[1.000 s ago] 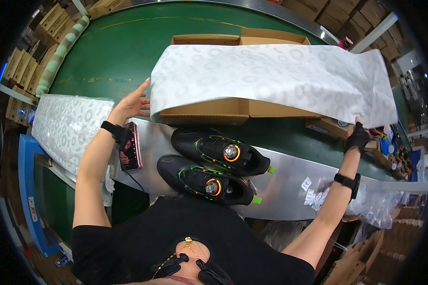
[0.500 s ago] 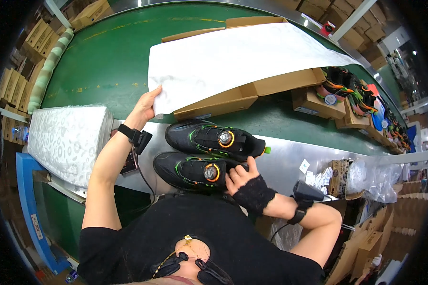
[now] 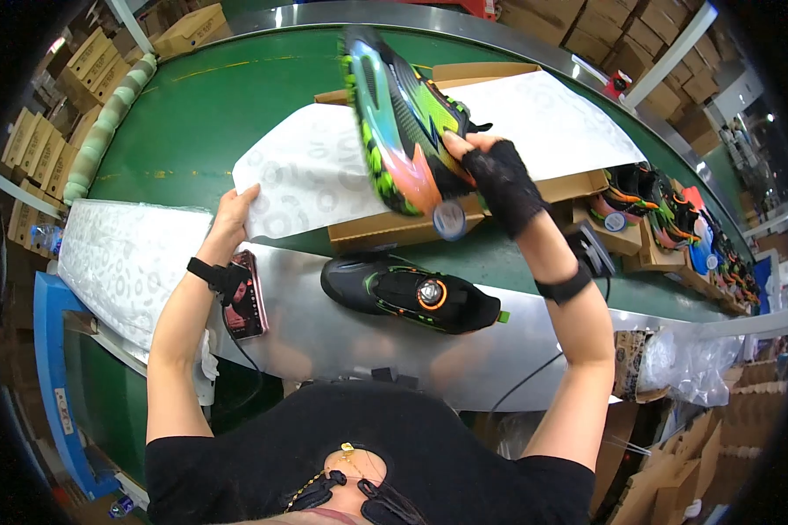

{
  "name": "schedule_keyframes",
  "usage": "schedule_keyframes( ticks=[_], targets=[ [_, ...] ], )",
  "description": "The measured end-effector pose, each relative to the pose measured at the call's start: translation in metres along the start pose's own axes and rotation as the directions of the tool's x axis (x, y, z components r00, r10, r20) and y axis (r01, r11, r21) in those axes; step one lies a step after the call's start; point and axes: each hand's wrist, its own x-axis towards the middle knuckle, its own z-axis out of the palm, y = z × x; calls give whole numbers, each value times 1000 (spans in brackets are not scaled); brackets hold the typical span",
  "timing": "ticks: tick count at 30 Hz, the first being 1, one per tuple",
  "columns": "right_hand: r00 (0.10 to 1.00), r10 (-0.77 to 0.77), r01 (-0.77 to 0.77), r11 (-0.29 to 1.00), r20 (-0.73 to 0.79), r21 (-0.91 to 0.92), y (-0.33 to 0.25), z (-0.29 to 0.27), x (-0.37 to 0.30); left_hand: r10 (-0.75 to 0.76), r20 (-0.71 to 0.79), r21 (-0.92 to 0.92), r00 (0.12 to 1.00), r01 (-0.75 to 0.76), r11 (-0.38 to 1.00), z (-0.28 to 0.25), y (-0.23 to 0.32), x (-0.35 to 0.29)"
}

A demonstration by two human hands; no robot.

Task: Packing pairs of shoes into shoeboxes along a conveyor belt in a factory setting.

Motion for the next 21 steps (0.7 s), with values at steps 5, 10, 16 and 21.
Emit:
schedule_keyframes(
  ticks=[5,10,16,21],
  targets=[
    [947,-293,210,875,-131,-435,121,42,80,196,190,-141,962,-171,975,48,57,-10],
    [988,77,-86,994,134,63,124,121,83,264,448,274,854,-412,869,130,76,0],
    [894,-76,303,828,441,-471,56,101,26,21,591,677,807,-510,530,172,38,49],
    [911,-412,390,869,-9,-304,65,32,-34,-22,758,645,652,-753,-130,163,-3,34]
  ],
)
